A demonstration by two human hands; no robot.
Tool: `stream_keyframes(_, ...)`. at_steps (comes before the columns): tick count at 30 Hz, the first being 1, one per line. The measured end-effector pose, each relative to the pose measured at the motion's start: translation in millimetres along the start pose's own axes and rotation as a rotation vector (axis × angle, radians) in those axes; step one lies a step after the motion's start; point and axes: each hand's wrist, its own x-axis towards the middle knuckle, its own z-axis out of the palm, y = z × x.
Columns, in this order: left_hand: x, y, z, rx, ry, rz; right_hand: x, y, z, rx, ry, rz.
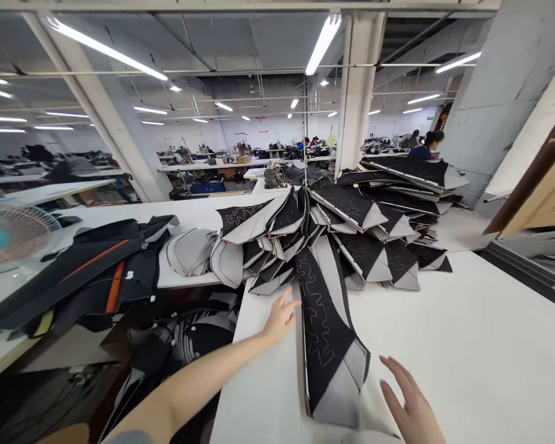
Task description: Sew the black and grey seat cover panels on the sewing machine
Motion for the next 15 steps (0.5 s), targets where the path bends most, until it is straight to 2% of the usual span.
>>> stream_keyframes(2,78,-8,-32.0,0.134,0.092,0.046,68,-18,25,0.14,-0.115,0.116)
stream_keyframes(4,152,-11,-49.1,0.181,0.117,0.055,123,-28,54,0.305,-0.185,0.302)
stream_keyframes(7,232,-12,-43.8,0.204,0.112,0.025,174,-33,96,0.432,-0.236,0.44)
stream_keyframes(10,273,-16,-25.1,0.209,0.095,-0.029,192,-37,125,0.512,-0.303,0.446)
stream_keyframes(12,290,-24,-22.2,0.21,0.086,-0.052,195,-44,130,0.564,-0.351,0.447)
stream_keyframes(13,298,-29,-26.3,0.21,0.078,-0.058,197,-49,128,0.586,-0.372,0.449)
stream_keyframes(15,314,-41,-47.0,0.207,0.06,-0.061,201,-60,111,0.632,-0.415,0.43)
